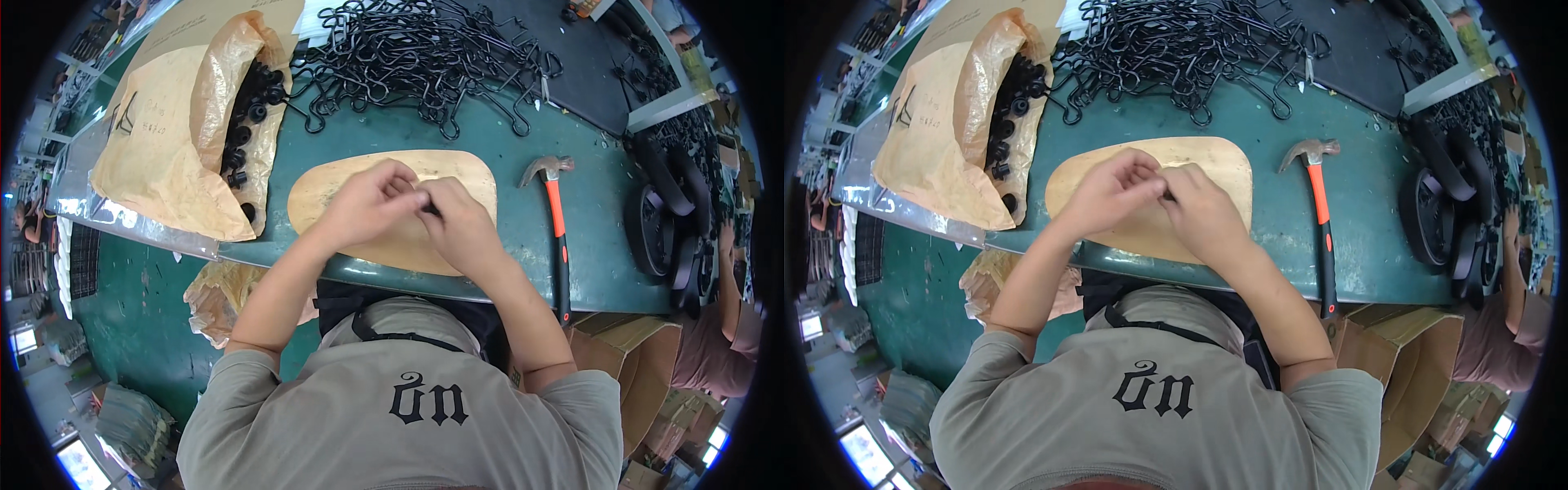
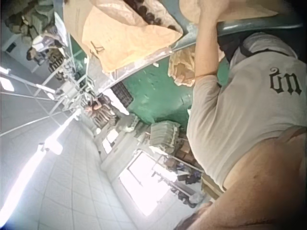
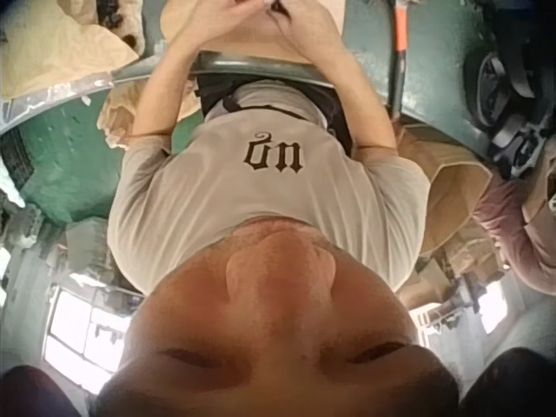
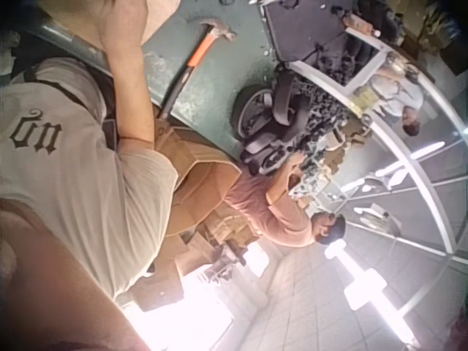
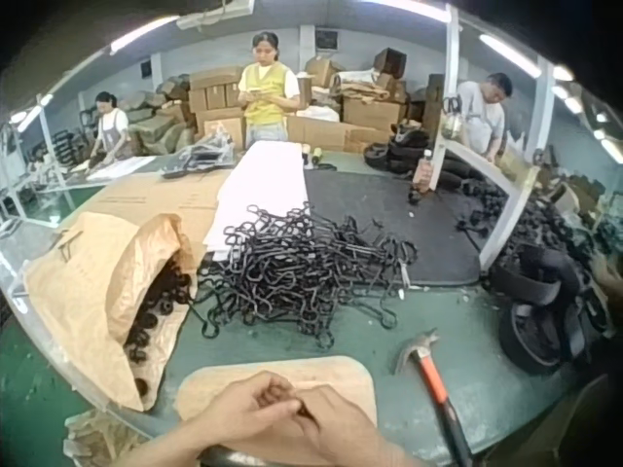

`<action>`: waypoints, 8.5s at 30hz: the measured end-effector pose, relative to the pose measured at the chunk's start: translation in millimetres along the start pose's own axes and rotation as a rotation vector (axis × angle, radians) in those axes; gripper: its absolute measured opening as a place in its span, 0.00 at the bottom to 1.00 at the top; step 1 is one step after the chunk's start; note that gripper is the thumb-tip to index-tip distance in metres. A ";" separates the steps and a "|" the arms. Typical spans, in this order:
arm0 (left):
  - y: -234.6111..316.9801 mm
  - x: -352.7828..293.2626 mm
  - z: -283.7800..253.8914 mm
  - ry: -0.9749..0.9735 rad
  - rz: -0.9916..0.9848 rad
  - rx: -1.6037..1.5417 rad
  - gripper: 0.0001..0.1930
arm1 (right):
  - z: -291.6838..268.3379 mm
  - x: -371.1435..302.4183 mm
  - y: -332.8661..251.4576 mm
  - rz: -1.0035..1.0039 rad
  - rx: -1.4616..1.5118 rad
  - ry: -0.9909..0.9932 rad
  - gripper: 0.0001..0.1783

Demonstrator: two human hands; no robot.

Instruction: The person fastens a strap around their waist, then repeatedly places metal frames on a wooden board, fits plastic caps onto them, and hammers the caps into place using a hammer.

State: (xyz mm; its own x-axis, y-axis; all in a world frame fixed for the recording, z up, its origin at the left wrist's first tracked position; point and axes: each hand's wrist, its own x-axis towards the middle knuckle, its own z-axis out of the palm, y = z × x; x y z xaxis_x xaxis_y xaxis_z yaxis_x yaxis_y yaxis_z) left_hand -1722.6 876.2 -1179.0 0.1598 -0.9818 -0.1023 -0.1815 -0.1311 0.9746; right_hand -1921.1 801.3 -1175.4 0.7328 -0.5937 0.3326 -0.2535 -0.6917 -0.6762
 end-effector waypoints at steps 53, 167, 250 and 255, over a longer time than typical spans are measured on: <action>-7.5 -4.3 7.1 0.273 0.450 0.866 0.18 | -26.6 -74.6 10.7 0.297 0.111 0.138 0.22; -36.3 -85.6 -120.4 0.347 -0.228 1.507 0.12 | -57.9 -52.6 -13.9 -0.003 -0.155 0.110 0.13; -96.0 125.4 -212.4 1.213 -0.011 0.395 0.20 | -55.6 -61.9 -19.4 0.081 0.004 -0.188 0.06; -70.6 118.7 -174.3 1.042 0.168 0.695 0.16 | -59.6 -76.7 -23.0 0.111 -0.034 -0.210 0.07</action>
State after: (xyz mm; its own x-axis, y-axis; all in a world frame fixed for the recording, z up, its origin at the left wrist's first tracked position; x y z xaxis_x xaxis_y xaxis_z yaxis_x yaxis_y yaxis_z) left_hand -1521.7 792.8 -1225.2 0.7149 -0.4611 0.5256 -0.6934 -0.3708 0.6178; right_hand -2009.2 838.3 -1146.2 0.8133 -0.5711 0.1110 -0.3585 -0.6421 -0.6776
